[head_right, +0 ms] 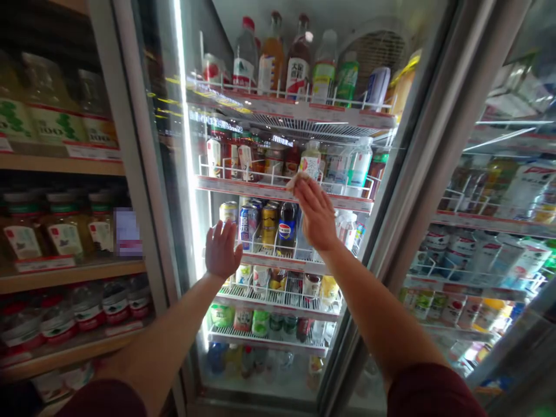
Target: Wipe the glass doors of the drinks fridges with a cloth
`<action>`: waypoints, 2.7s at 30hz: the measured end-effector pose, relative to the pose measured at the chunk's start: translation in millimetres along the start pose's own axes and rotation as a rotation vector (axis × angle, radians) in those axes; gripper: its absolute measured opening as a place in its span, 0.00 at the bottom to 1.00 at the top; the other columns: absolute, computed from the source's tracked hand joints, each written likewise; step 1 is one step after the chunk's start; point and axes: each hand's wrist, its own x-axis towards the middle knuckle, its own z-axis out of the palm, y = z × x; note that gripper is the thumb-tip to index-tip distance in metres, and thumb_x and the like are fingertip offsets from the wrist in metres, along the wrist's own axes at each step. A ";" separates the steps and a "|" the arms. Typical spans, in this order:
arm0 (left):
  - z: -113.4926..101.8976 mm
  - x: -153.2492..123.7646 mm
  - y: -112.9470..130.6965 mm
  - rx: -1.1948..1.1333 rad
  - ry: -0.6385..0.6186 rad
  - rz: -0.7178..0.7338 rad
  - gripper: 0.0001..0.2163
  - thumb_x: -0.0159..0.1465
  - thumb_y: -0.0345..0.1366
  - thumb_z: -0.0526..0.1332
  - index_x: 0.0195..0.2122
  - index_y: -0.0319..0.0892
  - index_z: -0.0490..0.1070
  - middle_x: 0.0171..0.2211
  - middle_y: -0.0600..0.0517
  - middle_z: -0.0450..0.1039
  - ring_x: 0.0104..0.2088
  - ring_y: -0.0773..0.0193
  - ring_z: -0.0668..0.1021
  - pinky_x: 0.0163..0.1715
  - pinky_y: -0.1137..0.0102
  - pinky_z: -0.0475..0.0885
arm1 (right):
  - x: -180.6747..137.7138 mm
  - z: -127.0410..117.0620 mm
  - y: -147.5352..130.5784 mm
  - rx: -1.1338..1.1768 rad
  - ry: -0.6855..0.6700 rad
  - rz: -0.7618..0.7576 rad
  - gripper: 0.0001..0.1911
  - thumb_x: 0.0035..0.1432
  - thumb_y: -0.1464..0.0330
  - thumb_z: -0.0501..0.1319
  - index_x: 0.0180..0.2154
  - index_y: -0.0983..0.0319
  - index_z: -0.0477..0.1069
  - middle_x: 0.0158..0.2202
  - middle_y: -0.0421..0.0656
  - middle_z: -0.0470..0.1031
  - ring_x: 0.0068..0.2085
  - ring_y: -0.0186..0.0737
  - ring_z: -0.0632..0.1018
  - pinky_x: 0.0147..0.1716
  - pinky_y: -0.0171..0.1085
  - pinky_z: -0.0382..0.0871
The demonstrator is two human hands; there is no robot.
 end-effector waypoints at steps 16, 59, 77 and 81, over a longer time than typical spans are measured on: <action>0.9 -0.8 -0.2 -0.004 -0.018 -0.036 0.31 0.71 0.42 0.50 0.73 0.40 0.47 0.70 0.42 0.56 0.72 0.53 0.53 0.72 0.53 0.44 | -30.7 -1.9 -7.2 0.038 -0.178 -0.193 0.39 0.68 0.78 0.49 0.73 0.49 0.39 0.71 0.38 0.59 0.71 0.41 0.59 0.69 0.48 0.56; -5.6 6.4 2.5 0.037 0.073 0.046 0.32 0.72 0.39 0.51 0.74 0.38 0.42 0.69 0.42 0.57 0.73 0.55 0.49 0.72 0.55 0.45 | -74.1 4.3 -21.7 0.127 -0.378 -0.506 0.33 0.68 0.76 0.50 0.71 0.55 0.51 0.67 0.38 0.65 0.70 0.34 0.62 0.67 0.39 0.58; -3.6 4.0 2.0 0.045 0.049 0.028 0.32 0.72 0.39 0.51 0.74 0.39 0.41 0.69 0.43 0.57 0.73 0.54 0.50 0.72 0.53 0.46 | -57.7 -3.7 -2.4 0.041 -0.225 -0.256 0.37 0.67 0.79 0.50 0.72 0.53 0.45 0.69 0.38 0.62 0.71 0.38 0.60 0.68 0.45 0.56; -4.4 4.5 2.0 0.041 0.051 0.037 0.32 0.71 0.39 0.51 0.74 0.38 0.42 0.70 0.42 0.57 0.73 0.54 0.49 0.72 0.54 0.46 | -42.7 -5.2 2.2 -0.037 -0.017 0.001 0.39 0.66 0.80 0.48 0.73 0.52 0.43 0.71 0.39 0.58 0.73 0.42 0.53 0.70 0.50 0.51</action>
